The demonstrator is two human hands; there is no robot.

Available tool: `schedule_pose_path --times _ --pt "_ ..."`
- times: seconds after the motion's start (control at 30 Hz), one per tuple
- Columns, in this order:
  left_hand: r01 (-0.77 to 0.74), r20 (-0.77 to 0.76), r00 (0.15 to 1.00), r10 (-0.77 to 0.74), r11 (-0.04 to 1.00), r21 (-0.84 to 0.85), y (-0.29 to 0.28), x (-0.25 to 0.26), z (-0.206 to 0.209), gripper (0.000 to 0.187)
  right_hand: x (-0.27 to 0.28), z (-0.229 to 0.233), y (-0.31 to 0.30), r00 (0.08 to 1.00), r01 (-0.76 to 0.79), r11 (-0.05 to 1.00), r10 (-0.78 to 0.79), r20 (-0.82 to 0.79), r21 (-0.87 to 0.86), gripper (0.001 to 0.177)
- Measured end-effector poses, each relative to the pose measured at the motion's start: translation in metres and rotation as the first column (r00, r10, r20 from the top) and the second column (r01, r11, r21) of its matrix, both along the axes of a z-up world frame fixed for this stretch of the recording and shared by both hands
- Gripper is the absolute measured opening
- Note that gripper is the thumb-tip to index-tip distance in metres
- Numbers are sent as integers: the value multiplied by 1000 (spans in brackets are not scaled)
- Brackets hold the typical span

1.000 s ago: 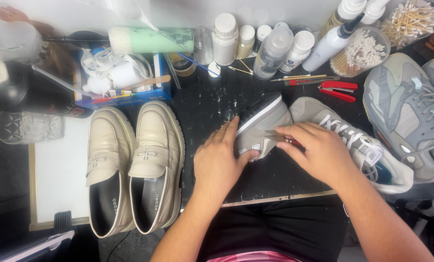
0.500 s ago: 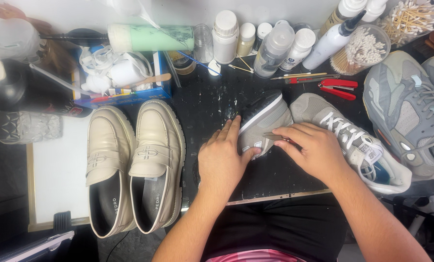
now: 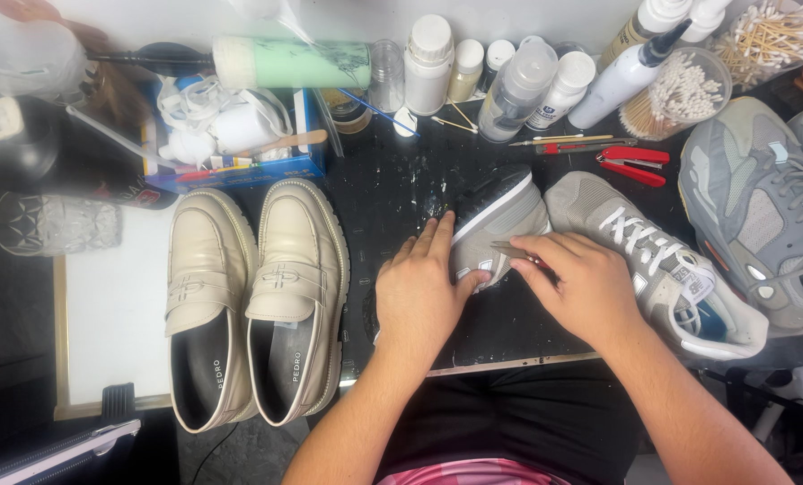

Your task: The person uses a small metal tool to scrape and clean the surface of a grey sneaker. They focus on the heel and side panels, repeatedly picking at the material. The person rotates the shoe to access different areas and briefly handles a second pair of grey sneakers before returning to the first one.

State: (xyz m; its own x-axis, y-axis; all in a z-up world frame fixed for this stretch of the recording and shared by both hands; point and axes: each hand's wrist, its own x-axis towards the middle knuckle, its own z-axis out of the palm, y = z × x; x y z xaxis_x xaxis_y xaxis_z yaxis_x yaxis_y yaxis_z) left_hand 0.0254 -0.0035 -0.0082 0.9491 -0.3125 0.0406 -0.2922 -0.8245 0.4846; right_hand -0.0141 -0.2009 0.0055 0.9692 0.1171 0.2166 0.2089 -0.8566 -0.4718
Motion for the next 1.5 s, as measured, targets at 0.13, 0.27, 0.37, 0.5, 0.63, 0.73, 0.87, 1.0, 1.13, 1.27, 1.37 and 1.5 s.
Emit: schedule_pose_path --times 0.13,0.27,0.37,0.5,0.63,0.73,0.87,1.0,1.13,1.27,1.37,1.5 --pt "-1 25 1000 1 1000 15 -1 -4 -1 90 0 3 -1 1000 2 999 -3 -27 -35 19" --pt "5 8 1000 -5 1000 1 0 -2 -1 91 -2 5 3 999 2 999 -4 -50 -39 20" --pt "6 -4 1000 -6 1000 -5 1 -1 -2 91 -5 2 9 998 42 998 -45 -55 -42 21" --pt "23 47 999 -23 1000 -3 2 -1 1 96 -7 -2 11 996 83 996 -83 -27 17 20" --pt "59 -6 998 -58 997 46 3 0 7 113 -10 -6 0 981 194 951 -190 -41 242 28" --pt "42 31 999 -42 999 -16 9 4 15 96 -10 -9 -17 956 295 861 -264 -131 413 32" --pt "85 -81 992 -93 992 -96 26 19 32 87 -14 -14 -36 946 323 874 -308 -100 362 34" --pt "153 -313 931 -189 979 -138 49 34 47 87 -10 -25 -45 916 387 618 -172 -363 684 45" --pt "224 -456 809 -370 912 -343 50 48 43 88 -4 -43 -44 940 274 189 153 -304 943 56" --pt "257 -480 754 -449 873 -414 34 54 28 79 -5 -48 -44 932 323 148 121 -342 935 55" --pt "270 -182 894 -408 818 -508 27 38 25 61 -7 -46 -41 916 386 185 35 -399 904 50" --pt "225 72 972 -224 793 -566 17 10 38 38 -5 -38 -38 852 520 300 -117 -510 800 44"
